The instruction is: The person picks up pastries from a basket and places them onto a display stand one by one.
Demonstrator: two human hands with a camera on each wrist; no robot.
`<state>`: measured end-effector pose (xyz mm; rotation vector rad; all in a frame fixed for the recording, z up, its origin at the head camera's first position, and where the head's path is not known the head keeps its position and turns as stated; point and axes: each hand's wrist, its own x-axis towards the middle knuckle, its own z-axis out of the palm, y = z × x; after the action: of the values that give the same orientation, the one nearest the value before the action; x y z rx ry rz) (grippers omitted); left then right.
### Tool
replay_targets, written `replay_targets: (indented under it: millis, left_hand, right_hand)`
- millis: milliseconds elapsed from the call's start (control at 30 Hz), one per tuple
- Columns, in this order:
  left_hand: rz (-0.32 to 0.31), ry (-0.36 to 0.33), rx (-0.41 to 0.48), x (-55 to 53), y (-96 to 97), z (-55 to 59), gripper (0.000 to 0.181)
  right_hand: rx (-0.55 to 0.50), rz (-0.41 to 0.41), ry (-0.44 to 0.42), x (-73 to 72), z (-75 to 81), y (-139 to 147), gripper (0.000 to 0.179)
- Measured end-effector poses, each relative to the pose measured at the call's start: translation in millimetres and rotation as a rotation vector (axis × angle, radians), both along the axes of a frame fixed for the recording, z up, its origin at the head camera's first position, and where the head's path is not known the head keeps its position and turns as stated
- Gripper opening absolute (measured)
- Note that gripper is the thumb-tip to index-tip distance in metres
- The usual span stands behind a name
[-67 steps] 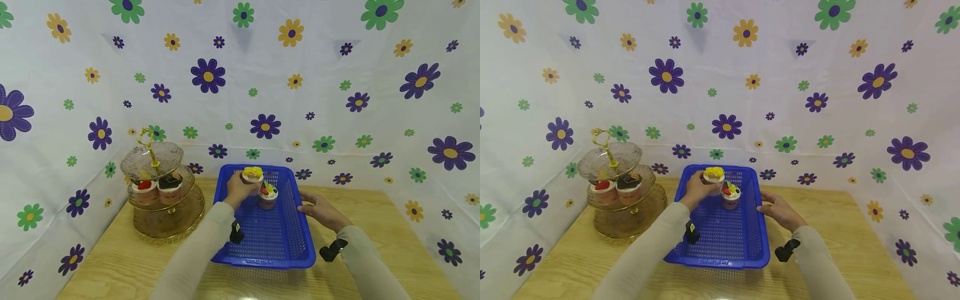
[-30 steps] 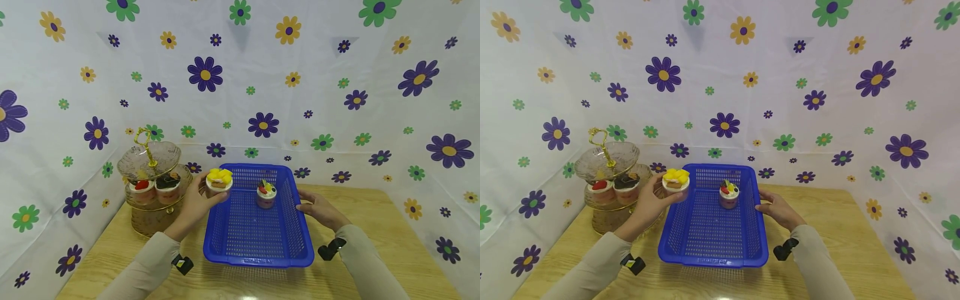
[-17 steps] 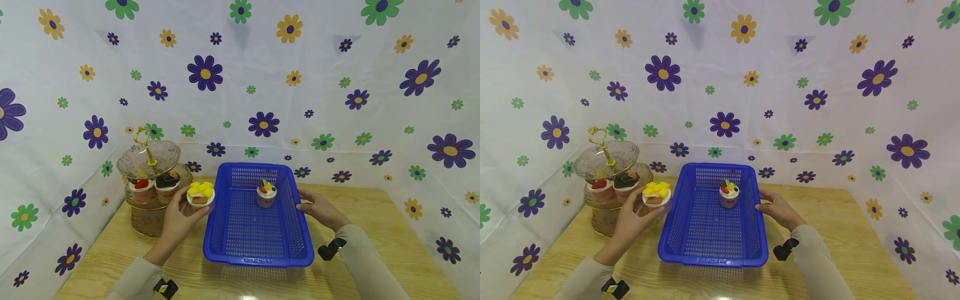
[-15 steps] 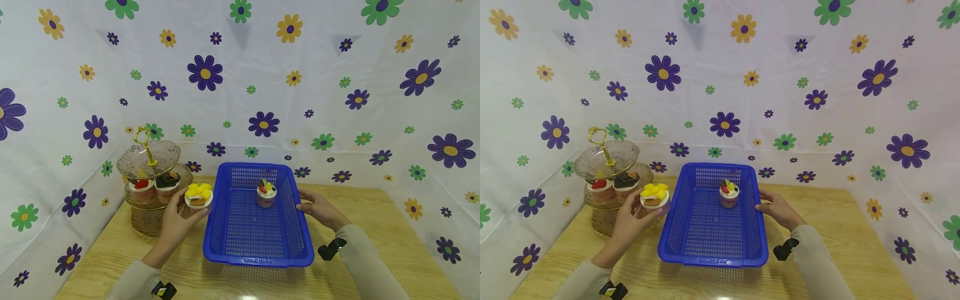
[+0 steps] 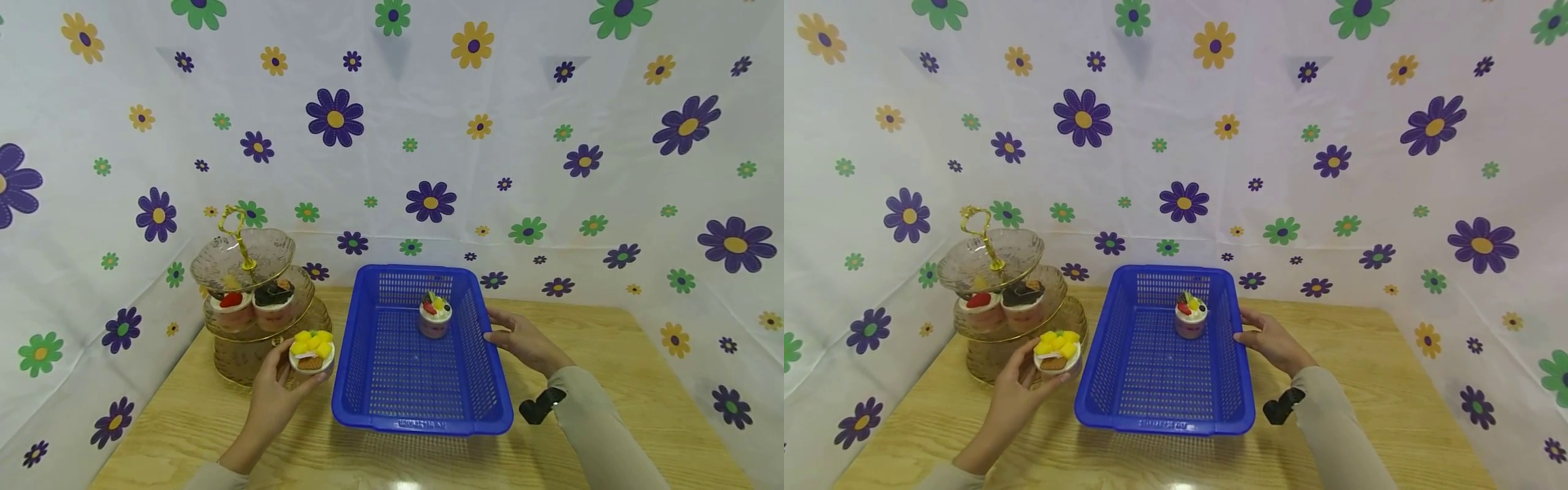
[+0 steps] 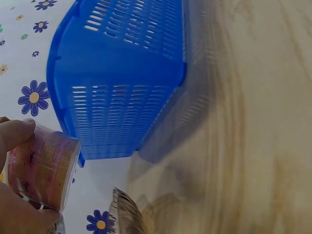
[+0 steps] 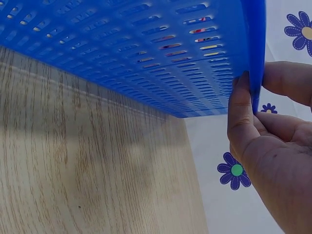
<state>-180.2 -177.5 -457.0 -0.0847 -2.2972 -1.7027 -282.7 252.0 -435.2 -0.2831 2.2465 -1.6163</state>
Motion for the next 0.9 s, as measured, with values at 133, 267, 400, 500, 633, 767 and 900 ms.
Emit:
replay_targets:
  millis: [133, 267, 400, 500, 633, 767, 900]
  left_hand:
    - [0.020, -0.025, 0.000, 2.3, -3.4, -8.3, 0.079]
    - [0.051, -0.044, 0.016, 1.4, -6.8, -14.1, 0.079]
    - [0.081, -0.074, 0.038, -0.6, -10.5, -19.1, 0.080]
    - [0.099, -0.103, 0.069, -2.8, -12.9, -21.6, 0.081]
    - [0.126, -0.130, 0.087, -5.1, -16.1, -22.9, 0.080]
    - [0.145, -0.137, 0.070, -7.9, -19.0, -22.5, 0.078]
    - [0.155, -0.160, 0.056, -10.4, -21.2, -23.4, 0.077]
  right_hand:
    - [-0.002, 0.003, 0.002, 0.0, -0.4, -0.6, 0.067]
    - [0.003, 0.002, -0.003, -0.4, -1.2, -0.7, 0.066]
    - [0.003, 0.002, -0.001, -0.9, -1.1, -1.0, 0.066]
    - [-0.005, 0.007, 0.001, -1.7, -0.9, -0.6, 0.066]
    - [-0.015, 0.018, -0.002, -1.9, -1.0, -0.3, 0.066]
    - [-0.016, 0.014, -0.005, -1.2, -0.5, -0.4, 0.065]
    - [-0.014, 0.010, -0.001, -1.2, -0.1, -0.3, 0.065]
